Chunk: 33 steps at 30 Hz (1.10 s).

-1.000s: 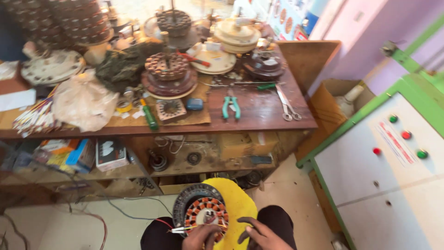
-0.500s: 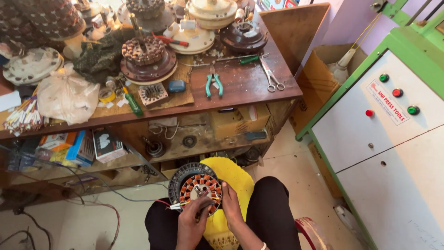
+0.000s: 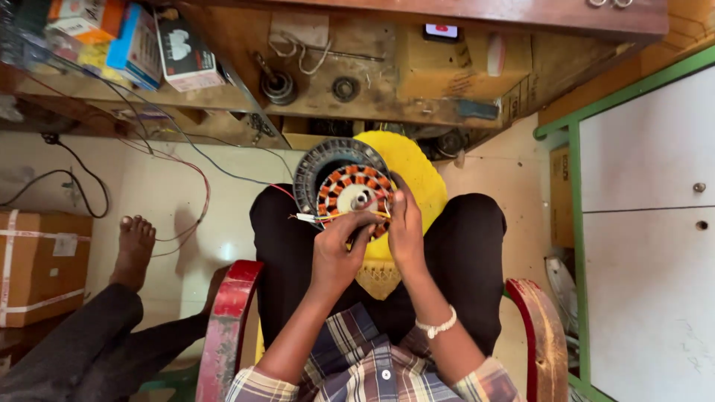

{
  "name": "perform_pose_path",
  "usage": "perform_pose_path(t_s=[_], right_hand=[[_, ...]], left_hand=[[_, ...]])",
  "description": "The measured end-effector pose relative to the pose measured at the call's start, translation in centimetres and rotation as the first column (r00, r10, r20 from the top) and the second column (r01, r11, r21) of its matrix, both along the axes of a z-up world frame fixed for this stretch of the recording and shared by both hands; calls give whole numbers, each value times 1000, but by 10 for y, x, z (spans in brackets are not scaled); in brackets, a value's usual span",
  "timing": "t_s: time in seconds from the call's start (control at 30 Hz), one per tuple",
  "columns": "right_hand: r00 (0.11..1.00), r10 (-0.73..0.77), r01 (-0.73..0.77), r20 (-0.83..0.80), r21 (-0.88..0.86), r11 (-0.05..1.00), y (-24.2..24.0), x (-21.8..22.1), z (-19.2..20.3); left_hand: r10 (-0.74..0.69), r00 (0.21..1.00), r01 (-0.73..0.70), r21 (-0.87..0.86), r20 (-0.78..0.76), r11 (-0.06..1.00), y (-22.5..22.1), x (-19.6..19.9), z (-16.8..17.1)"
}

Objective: The person sits with a motor stator on their lap and uses shears to cut and trim copper wires protruding from the stator slots. They repeatedly pick up the shears, cut wire ends, and place the shears back on the workbench.

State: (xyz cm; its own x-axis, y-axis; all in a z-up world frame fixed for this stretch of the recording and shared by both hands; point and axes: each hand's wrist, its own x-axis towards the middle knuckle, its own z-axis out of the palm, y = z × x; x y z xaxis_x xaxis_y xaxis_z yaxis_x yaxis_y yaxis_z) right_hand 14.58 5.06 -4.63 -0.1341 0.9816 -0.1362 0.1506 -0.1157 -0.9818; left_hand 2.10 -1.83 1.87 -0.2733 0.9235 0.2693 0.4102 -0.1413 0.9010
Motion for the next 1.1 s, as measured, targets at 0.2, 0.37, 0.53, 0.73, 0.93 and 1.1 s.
perform_pose_path(t_s=[0.2, 0.37, 0.53, 0.73, 0.93, 1.1], right_hand=[[969, 213, -218, 122, 34, 975, 45, 4, 16], [982, 186, -180, 35, -145, 973, 29, 13, 27], [988, 153, -151, -12, -243, 958, 23, 21, 44], [992, 117, -94, 51, -329, 940, 25, 34, 40], [998, -33, 45, 59, -213, 976, 25, 64, 38], [998, -51, 48, -36, -84, 995, 0, 92, 65]], left_hand=[[53, 983, -33, -114, 177, 993, 16, 9, 1], [14, 990, 3, -116, 139, 993, 2, 10, 2], [16, 976, 10, -119, 218, 993, -1, 14, 9], [-18, 958, 72, -181, 286, 981, 6, 18, 11], [48, 943, 25, -214, 329, 977, 2, 19, 21], [1, 961, 29, -103, 275, 994, -2, 6, 34]])
